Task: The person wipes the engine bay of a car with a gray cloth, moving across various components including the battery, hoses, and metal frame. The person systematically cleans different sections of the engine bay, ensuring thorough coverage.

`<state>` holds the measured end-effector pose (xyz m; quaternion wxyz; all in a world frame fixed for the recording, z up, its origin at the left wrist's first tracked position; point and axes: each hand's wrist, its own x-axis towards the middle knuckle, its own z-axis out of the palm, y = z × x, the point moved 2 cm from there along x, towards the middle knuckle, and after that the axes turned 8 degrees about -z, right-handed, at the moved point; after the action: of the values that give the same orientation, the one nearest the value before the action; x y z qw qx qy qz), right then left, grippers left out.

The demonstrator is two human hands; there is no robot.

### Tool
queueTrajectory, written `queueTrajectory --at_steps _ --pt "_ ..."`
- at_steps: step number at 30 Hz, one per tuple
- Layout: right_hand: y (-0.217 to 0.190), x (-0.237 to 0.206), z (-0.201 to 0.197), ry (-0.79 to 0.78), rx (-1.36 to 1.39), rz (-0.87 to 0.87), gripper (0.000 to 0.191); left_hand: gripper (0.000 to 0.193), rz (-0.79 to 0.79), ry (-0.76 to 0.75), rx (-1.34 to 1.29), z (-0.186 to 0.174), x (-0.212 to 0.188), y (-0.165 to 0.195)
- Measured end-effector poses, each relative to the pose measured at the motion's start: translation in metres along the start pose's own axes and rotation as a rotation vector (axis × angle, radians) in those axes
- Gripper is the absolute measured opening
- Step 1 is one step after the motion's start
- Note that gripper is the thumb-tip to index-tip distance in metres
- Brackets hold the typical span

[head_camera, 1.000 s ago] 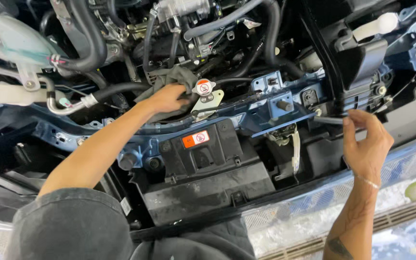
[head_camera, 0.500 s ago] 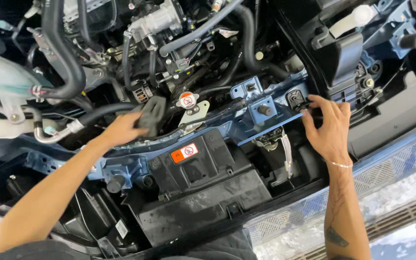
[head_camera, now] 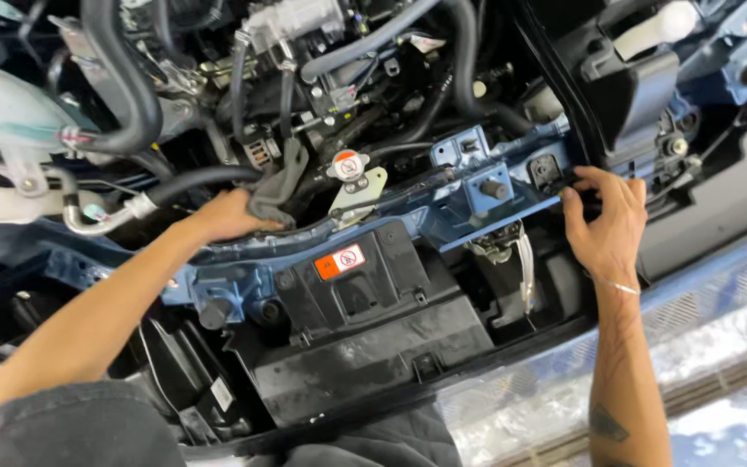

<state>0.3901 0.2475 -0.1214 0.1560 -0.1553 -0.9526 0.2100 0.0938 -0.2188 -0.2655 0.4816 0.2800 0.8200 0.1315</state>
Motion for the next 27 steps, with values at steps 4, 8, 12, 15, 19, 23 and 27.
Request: queueTrajectory --at_steps 4,8,12,15,19,23,27 --pt "0.004 -0.003 0.002 0.009 -0.080 -0.054 0.018 0.062 -0.111 0.184 -0.022 0.000 0.007 0.008" --pt "0.006 -0.003 0.004 0.000 -0.079 -0.073 0.016 0.058 0.083 0.320 0.110 0.010 0.056 0.046" --pt "0.006 -0.003 0.004 0.010 -0.091 -0.086 0.019 0.093 0.124 0.467 -0.076 0.014 0.082 0.059" --pt "0.007 -0.003 0.005 0.023 -0.072 -0.060 0.018 0.086 0.255 0.269 -0.068 0.009 0.085 0.055" --pt "0.010 -0.005 0.007 0.032 -0.073 -0.021 0.014 0.089 -0.194 -0.335 -0.556 0.007 0.097 0.045" --pt "0.012 -0.006 0.010 0.036 -0.091 -0.038 0.016 0.078 -0.129 -0.001 -0.340 0.015 0.100 0.045" --pt "0.012 -0.006 0.009 0.029 -0.112 -0.049 0.016 0.048 -0.133 0.269 0.258 0.034 0.071 0.040"
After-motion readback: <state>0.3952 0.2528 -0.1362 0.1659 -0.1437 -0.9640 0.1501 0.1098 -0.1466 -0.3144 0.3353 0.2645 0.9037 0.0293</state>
